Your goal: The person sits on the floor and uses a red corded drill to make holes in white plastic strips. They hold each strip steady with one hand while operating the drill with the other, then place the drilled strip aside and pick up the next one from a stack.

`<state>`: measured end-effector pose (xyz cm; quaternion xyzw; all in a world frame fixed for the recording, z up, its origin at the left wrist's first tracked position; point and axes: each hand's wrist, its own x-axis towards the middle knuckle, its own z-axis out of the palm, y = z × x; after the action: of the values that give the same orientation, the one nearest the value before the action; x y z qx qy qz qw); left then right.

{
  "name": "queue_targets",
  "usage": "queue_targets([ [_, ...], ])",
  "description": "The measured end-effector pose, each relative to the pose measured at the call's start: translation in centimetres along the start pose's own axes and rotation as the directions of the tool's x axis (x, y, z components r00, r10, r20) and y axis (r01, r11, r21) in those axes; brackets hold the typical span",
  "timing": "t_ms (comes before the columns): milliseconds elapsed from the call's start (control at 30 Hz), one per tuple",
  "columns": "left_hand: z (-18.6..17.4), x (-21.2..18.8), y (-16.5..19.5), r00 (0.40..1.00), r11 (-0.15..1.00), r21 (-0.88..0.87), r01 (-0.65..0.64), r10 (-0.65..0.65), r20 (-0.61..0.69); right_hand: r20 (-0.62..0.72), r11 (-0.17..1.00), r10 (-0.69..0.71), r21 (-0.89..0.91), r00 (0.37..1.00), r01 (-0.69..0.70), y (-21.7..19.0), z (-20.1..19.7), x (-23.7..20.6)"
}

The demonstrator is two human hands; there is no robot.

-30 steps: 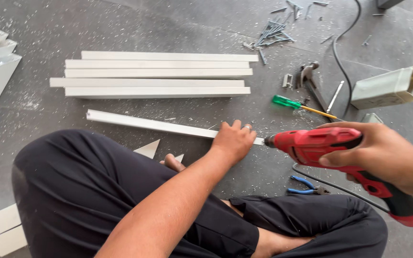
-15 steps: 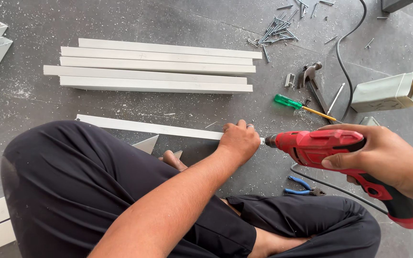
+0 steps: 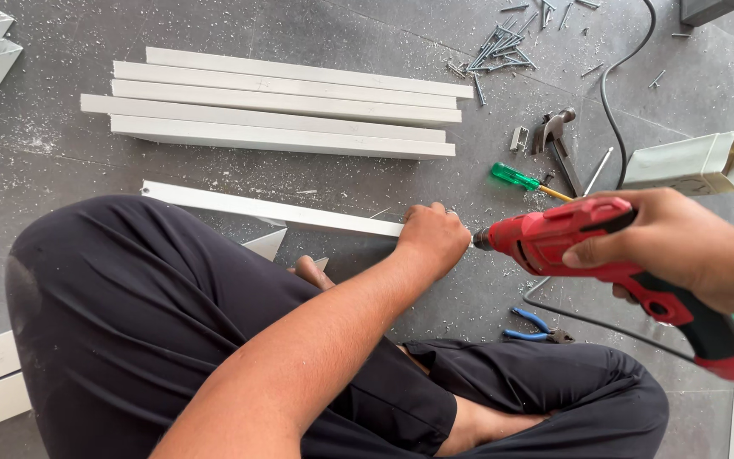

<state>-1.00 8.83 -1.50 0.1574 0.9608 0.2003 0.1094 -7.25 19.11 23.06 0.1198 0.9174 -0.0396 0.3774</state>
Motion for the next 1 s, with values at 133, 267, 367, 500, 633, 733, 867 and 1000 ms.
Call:
queue_targets([
  [133,-0.8,0.3,-0.5,0.999,0.999,0.016,-0.036,0.035,0.038,0.019,0.998,0.066,0.017,0.998,-0.067,-1.1,-0.3,0.1],
  [267,-1.4,0.4,-0.4,0.993,0.998,-0.005,-0.059,0.059,0.099,0.038,0.996,0.087,0.020,0.995,-0.088,-1.4,-0.4,0.4],
  [367,-1.8,0.4,-0.4,0.984,0.996,0.004,-0.084,0.082,0.156,0.051,0.995,0.094,0.022,0.994,-0.095,-1.4,-0.6,0.8],
  [500,-2.2,0.2,-0.3,0.983,0.995,0.015,-0.101,0.097,0.155,0.043,0.991,0.133,0.012,0.990,-0.134,-1.2,-0.8,1.2],
  [633,-2.6,-0.2,0.1,0.983,0.991,0.048,-0.126,0.118,0.139,0.079,0.995,0.099,-0.038,0.992,-0.097,-0.9,-0.9,1.3],
  [733,-2.7,-0.6,0.4,0.985,0.990,0.057,-0.129,0.121,0.127,0.112,0.995,0.017,-0.095,0.994,-0.006,-0.4,-1.1,1.2],
  [867,-2.4,-1.1,0.1,0.998,0.998,-0.006,-0.056,0.056,0.006,0.061,0.999,-0.029,-0.034,0.998,0.031,1.5,-2.3,0.9],
  [1000,-2.0,-2.2,-0.4,0.977,0.999,-0.006,-0.042,0.040,-0.212,-0.016,0.971,0.025,0.239,1.000,-0.020,5.2,-4.0,0.3],
])
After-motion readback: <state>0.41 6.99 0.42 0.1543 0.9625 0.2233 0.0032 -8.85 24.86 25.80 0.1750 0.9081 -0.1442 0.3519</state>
